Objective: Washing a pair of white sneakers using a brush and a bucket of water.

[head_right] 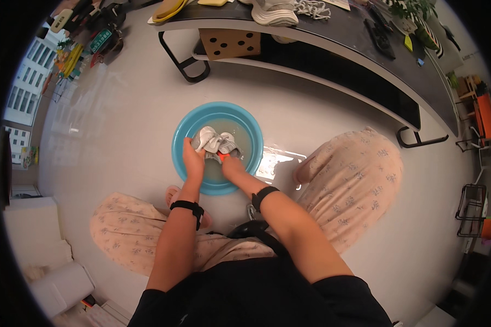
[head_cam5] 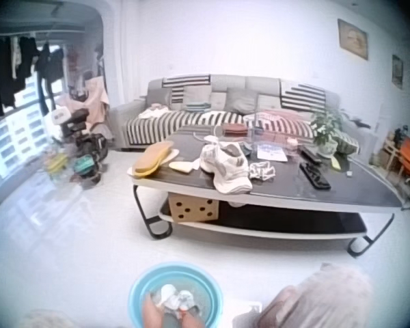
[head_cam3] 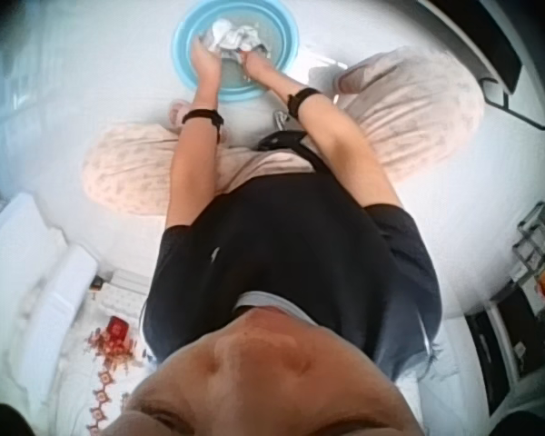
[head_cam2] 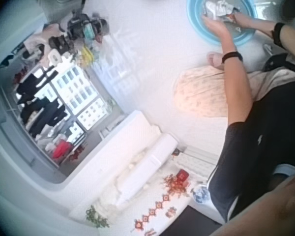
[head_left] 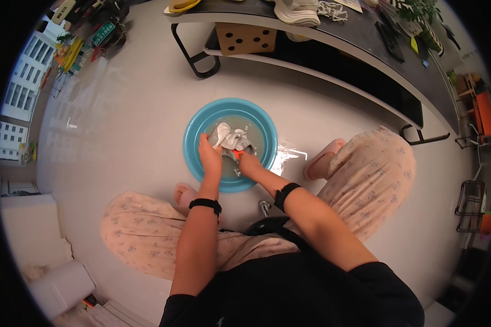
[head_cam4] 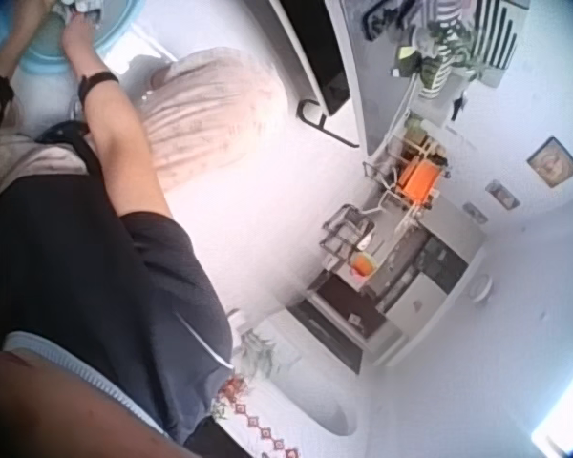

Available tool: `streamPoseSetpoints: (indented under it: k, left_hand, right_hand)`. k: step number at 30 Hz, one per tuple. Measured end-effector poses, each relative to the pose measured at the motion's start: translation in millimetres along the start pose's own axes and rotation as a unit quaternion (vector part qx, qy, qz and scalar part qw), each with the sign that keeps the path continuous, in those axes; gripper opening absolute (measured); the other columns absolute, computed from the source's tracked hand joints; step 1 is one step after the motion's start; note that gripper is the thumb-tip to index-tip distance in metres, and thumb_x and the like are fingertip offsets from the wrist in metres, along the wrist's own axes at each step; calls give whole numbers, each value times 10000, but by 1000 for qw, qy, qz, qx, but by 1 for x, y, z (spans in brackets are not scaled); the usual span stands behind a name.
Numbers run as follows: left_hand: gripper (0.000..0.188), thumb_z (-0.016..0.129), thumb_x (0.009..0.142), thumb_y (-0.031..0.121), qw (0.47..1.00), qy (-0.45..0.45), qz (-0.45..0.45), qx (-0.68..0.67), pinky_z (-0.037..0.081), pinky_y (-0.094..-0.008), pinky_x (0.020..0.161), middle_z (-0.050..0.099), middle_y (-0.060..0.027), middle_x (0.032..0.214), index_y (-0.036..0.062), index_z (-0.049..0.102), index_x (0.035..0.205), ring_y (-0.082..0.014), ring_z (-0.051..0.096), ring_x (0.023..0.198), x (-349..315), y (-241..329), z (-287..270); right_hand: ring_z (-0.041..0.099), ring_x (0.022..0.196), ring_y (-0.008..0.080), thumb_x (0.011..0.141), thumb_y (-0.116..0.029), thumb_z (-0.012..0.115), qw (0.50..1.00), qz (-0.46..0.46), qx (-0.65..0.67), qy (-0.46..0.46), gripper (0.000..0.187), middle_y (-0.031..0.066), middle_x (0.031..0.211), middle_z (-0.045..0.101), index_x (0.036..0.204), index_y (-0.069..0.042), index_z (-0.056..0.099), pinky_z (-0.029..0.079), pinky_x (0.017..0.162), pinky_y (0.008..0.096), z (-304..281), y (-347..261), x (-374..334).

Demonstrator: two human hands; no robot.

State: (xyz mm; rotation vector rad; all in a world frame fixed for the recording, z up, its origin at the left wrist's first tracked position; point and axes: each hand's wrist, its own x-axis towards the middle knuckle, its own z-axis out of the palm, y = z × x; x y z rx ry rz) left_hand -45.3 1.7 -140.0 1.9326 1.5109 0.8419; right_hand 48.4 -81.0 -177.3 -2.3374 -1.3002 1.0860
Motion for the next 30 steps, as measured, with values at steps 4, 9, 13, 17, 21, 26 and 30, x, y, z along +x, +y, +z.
streamPoseSetpoints:
  k: [4, 9, 13, 17, 21, 26, 30]
  left_hand:
    - [413, 671, 637, -29, 1000, 21, -2, -16, 421, -406, 772, 549, -230, 941, -19, 467, 995, -401, 528, 906, 9, -15, -2]
    - [408, 678, 641, -8, 999, 22, -29, -3, 427, -399, 762, 552, -237, 943, -21, 468, 991, -400, 536, 901, 10, -11, -6]
    - [410, 680, 645, 2, 999, -11, -53, 2, 427, -410, 757, 553, -236, 945, -20, 464, 992, -402, 539, 889, 3, -7, -9]
    - [416, 676, 651, -2, 1000, -18, -13, -3, 421, -410, 769, 552, -231, 945, -19, 455, 1003, -398, 536, 894, 3, 5, 7]
    - [413, 676, 657, -5, 999, 7, -45, -14, 416, -405, 780, 549, -225, 943, -21, 452, 1003, -394, 531, 902, 5, -17, -7]
    - [420, 693, 665, 35, 999, -15, -40, -8, 418, -400, 786, 552, -229, 963, -12, 453, 1007, -394, 533, 933, 6, 2, 2]
    - [449, 719, 666, 102, 996, -44, -70, 29, 413, -402, 810, 548, -226, 1032, 22, 460, 1024, -383, 533, 970, 6, 3, -10]
  right_hand:
    - [598, 856, 397, 775, -98, 489, 999, -35, 31, 21, 214, 260, 920, 603, 899, 38, 598, 481, 748, 463, 5, -15, -3]
    - [609, 800, 386, 848, -121, 396, 997, -27, -69, 13, 271, 227, 893, 615, 1043, -58, 573, 489, 706, 468, 2, 23, -3]
    - [600, 877, 375, 828, -98, 393, 997, 1, -83, 6, 272, 229, 935, 612, 1012, -19, 577, 488, 746, 459, -12, 26, -1]
    - [600, 815, 405, 816, -139, 440, 999, -39, -1, 23, 271, 242, 869, 614, 998, 11, 573, 478, 726, 488, 1, 20, -3]
    - [608, 838, 379, 794, -119, 464, 998, -56, 22, 15, 221, 246, 874, 615, 915, -5, 609, 491, 730, 459, -5, -33, -20]
    - [611, 782, 387, 823, -97, 421, 999, -18, -26, 29, 260, 231, 852, 617, 1027, -41, 573, 499, 679, 459, 5, 20, 0]
    - [615, 862, 362, 815, -114, 456, 997, 11, -64, -31, 317, 225, 935, 612, 1125, -105, 524, 504, 726, 441, -5, 25, 2]
